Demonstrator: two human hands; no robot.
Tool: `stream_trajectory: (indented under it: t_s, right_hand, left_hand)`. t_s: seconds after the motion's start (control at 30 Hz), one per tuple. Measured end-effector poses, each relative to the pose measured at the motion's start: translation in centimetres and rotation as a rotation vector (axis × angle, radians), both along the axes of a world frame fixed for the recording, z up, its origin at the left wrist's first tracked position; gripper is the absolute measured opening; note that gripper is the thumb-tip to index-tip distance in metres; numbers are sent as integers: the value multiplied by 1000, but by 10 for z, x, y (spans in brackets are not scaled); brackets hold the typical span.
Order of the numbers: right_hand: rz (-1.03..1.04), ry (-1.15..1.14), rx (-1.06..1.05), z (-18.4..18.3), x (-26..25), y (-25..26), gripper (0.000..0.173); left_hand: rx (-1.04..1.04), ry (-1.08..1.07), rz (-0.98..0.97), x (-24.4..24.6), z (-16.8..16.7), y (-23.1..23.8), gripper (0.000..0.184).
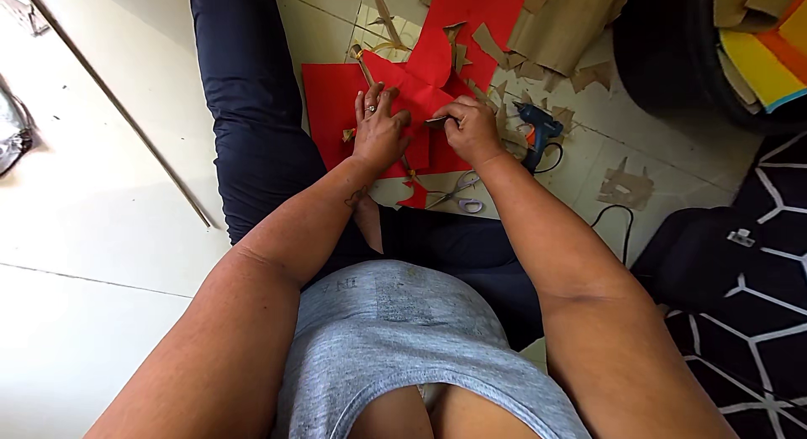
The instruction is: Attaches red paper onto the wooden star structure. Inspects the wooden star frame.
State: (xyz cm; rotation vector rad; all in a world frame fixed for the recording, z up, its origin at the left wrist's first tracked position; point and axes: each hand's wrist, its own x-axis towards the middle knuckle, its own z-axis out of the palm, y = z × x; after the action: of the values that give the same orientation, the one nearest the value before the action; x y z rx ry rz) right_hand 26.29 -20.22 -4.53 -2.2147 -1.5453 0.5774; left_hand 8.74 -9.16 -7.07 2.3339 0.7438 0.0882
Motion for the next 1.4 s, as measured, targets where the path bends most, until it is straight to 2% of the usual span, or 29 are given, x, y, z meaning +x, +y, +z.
stream_trajectory:
  t_s: [0.23, 0.8, 0.97, 1.17, 1.4]
  right_hand:
    - [-302, 202, 5, 1, -7, -8, 20]
    - [-471, 360, 28, -14, -11, -19, 19]
    - [-576, 712, 83, -25, -10, -25, 18]
    - [-538, 946, 107, -19, -19, -31, 15]
    - [-477, 1053, 179, -23, -21, -34, 25]
  left_hand:
    - [-24, 3, 9, 0, -1, 1, 26]
    - [-15, 18, 9, 1, -1, 1, 26]
    - [-5, 13, -28, 0, -2, 0, 27]
    - [-4, 3, -35, 1, -3, -1, 27]
    - [-7, -28, -36, 0, -6, -2, 28]
